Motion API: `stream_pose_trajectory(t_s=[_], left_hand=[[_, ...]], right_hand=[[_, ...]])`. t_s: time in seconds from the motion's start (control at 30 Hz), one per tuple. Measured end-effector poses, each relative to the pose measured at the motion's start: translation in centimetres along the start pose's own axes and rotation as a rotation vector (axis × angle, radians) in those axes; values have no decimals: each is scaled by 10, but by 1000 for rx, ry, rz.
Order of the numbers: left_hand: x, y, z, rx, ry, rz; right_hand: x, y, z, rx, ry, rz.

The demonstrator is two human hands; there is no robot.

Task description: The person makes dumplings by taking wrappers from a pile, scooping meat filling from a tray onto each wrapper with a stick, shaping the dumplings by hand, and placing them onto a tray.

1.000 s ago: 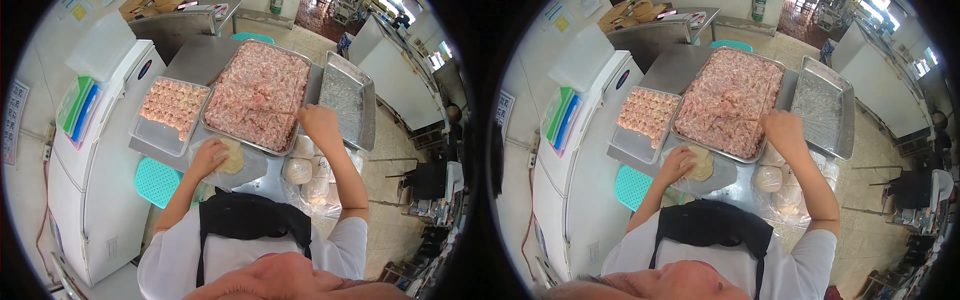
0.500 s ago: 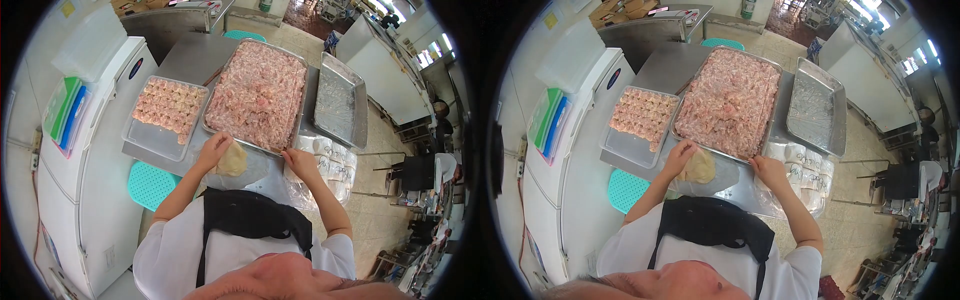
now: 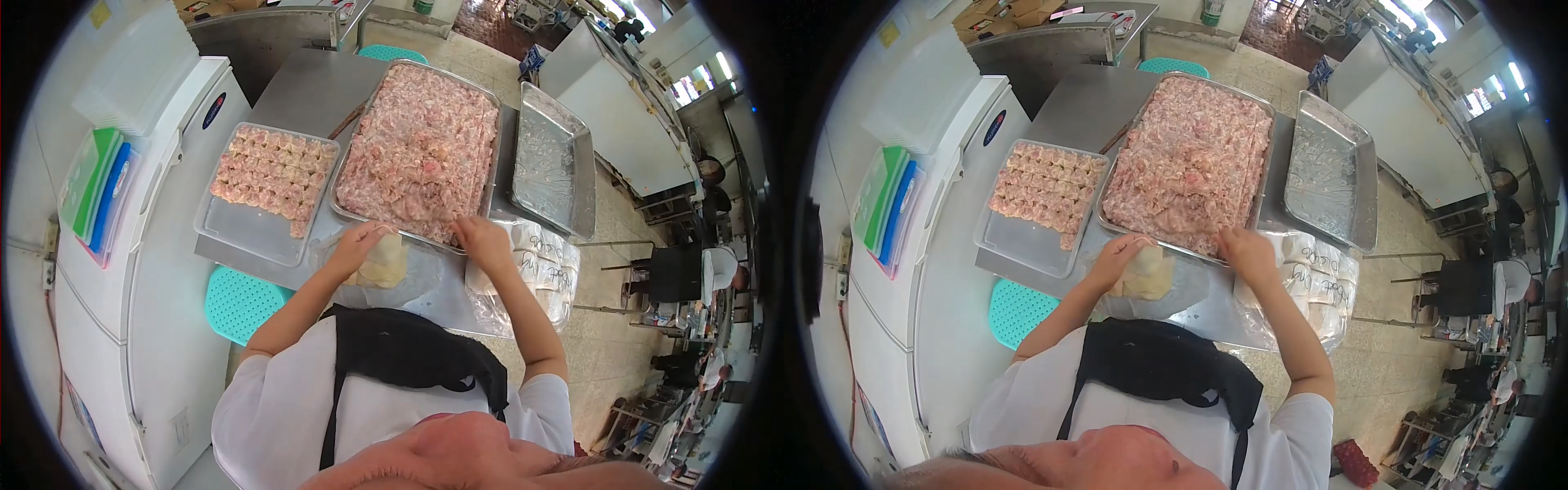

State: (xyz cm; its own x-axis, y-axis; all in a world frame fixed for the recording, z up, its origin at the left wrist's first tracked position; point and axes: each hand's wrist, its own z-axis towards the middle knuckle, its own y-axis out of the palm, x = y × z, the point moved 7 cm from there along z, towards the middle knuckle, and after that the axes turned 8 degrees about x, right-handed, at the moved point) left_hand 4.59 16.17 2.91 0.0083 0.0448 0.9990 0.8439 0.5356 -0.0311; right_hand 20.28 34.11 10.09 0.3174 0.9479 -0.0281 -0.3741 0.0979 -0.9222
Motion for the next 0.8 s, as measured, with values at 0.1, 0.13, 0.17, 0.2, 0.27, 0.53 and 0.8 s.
stream_pose_trajectory(t_s=[0.1,0.13,0.17,0.2,0.27,0.53,0.8], left_hand=[[-16,1,-4,47,-235,-443],[-16,3,-7,48,-310,-557],[-17,5,-9,48,-383,-669],[-15,6,-7,53,-380,-668],[-17,5,3,147,-388,-665],[59,52,77,133,-298,-1294],[55,34,74,352,-190,-1267]], right_hand=[[-9,11,-10,-216,202,223],[-8,12,-12,-216,196,225],[2,17,-18,-232,289,315],[9,21,-23,-247,382,405],[17,22,-29,-188,455,555],[-1,19,-19,-46,571,999],[-26,-73,-2,-37,210,313]])
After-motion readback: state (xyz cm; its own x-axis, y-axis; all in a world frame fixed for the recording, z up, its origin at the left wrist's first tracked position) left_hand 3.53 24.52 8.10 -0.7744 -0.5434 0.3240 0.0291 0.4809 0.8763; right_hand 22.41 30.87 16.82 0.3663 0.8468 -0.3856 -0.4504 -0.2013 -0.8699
